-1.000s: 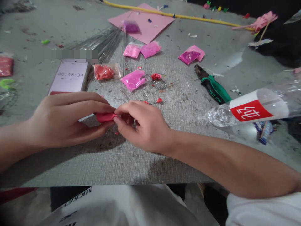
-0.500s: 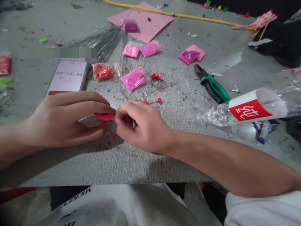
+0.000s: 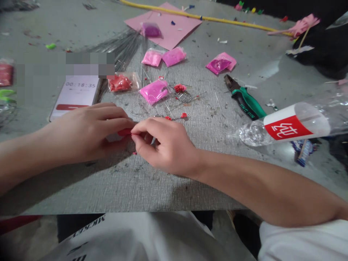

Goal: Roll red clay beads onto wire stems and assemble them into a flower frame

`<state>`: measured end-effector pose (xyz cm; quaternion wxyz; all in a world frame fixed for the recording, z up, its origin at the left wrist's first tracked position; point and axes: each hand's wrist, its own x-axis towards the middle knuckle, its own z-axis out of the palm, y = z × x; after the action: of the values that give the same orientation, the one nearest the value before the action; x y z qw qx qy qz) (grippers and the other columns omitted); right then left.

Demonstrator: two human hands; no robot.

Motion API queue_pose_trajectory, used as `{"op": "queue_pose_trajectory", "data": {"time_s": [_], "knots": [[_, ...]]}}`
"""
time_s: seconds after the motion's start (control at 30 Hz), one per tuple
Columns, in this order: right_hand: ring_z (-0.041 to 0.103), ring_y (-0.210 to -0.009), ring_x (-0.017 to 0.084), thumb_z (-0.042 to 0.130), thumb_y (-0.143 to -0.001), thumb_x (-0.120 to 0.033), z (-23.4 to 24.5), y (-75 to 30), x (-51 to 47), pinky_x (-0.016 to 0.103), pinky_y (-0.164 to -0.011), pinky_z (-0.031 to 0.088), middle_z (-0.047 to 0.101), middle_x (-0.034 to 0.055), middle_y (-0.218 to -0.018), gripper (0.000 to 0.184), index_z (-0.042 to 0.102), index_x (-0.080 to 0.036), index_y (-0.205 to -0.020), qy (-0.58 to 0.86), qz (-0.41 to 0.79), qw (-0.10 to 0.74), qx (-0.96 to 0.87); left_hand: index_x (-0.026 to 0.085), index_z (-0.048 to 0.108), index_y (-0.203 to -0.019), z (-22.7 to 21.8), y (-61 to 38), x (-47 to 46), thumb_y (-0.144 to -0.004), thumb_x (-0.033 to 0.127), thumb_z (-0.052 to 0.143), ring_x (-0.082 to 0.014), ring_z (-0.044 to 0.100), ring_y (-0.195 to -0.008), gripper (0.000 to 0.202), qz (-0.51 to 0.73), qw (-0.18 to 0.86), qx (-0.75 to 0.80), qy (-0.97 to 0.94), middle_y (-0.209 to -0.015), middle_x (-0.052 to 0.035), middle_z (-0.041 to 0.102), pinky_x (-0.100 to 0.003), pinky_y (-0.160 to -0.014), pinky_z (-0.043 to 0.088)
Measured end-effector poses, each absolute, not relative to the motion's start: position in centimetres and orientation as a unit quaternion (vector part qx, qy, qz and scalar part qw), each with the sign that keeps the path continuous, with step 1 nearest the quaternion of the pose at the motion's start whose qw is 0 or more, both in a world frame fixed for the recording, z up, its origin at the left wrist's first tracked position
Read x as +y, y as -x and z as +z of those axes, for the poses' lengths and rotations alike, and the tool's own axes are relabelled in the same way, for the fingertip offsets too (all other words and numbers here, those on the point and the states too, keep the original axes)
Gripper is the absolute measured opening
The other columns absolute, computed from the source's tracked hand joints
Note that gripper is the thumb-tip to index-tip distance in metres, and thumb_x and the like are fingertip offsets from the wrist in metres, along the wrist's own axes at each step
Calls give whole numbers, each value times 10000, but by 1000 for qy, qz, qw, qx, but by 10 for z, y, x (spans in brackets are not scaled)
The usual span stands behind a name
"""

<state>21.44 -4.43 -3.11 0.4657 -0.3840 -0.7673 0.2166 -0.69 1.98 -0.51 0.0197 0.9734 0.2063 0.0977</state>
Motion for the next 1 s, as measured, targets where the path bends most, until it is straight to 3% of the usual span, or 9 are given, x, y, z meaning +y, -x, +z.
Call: {"op": "queue_pose_trajectory", "data": {"time_s": [0.23,0.57,0.7,1.0], "knots": [[649,-592,89,700,-886,-140,-33,-214,-45,213,-574,551,762,-10,-752,56,725,-189,-893,399,193,469,-764,170,719,-1061,-3,8,19,-940,268,637,-233,627,-841,176,168,-37,225,-959,-997,-108,663,-372,-716,536],[677,-597,98,710,-918,-166,-35,-214,-44,227,-606,565,777,-14,-732,53,755,-183,-940,404,164,485,-759,188,671,-1001,1,7,12,-871,155,715,-146,654,-780,141,288,31,155,-944,-930,-50,693,-267,-683,543],[711,-669,107,725,-913,-150,-35,-216,-43,224,-666,581,802,-1,-791,58,767,-180,-939,399,147,474,-771,238,672,-1014,2,5,9,-911,158,644,-153,687,-788,134,267,92,185,-941,-944,-40,707,-250,-699,546],[699,-658,91,772,-892,-168,-35,-217,-44,195,-664,555,795,2,-769,23,765,-151,-878,396,146,467,-777,208,693,-1032,6,5,8,-943,178,599,-154,663,-791,133,224,231,212,-923,-908,-61,700,-244,-702,511]]}}
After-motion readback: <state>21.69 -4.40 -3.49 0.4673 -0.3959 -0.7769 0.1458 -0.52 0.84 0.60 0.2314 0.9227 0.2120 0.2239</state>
